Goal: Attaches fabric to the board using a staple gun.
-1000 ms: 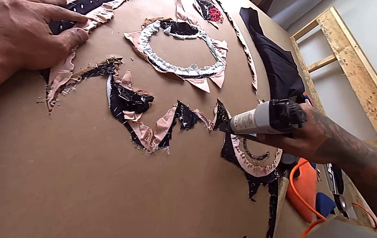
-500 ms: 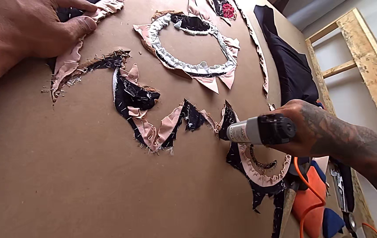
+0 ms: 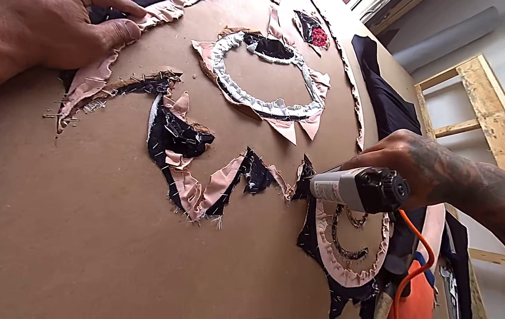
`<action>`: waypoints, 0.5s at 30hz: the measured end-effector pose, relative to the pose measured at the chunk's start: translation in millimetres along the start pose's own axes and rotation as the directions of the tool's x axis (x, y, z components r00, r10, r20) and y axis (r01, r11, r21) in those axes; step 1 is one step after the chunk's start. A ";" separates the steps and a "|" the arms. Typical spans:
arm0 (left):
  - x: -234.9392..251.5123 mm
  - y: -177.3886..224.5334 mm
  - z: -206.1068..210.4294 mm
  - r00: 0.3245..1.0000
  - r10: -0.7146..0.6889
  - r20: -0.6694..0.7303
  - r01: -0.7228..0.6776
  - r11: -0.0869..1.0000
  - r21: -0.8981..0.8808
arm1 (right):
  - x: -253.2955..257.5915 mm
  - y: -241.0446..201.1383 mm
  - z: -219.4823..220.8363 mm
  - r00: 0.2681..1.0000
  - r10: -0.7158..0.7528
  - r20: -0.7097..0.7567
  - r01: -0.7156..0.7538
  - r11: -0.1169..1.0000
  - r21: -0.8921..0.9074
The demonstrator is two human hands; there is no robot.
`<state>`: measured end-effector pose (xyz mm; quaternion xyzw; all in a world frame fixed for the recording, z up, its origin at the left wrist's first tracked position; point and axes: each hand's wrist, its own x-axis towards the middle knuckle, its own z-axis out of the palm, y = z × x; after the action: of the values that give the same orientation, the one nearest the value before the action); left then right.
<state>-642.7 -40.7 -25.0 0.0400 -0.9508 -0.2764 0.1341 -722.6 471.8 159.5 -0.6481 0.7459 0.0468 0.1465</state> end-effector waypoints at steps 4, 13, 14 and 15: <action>-2.1 -0.7 1.0 1.000 -0.010 -0.004 0.010 1.000 0.016 | 3.8 2.5 -2.3 0.998 -0.034 0.044 0.033 0.999 0.001; -5.2 5.4 1.3 0.999 -0.028 -0.038 0.028 1.000 -0.005 | -5.9 33.1 -13.4 0.999 -0.053 -0.012 0.053 0.998 -0.036; -5.3 5.7 1.7 0.999 -0.025 -0.044 0.025 1.000 -0.013 | -3.4 32.7 -12.0 0.998 -0.058 -0.007 0.058 0.998 -0.033; -5.3 6.3 2.2 0.999 -0.025 -0.045 0.024 1.000 -0.018 | -1.4 32.5 -10.4 0.998 -0.063 -0.003 0.063 0.997 -0.033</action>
<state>-638.2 -33.5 -24.6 0.0569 -0.9445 -0.2852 0.1526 -756.0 475.5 165.9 -0.6738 0.7245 0.0530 0.1355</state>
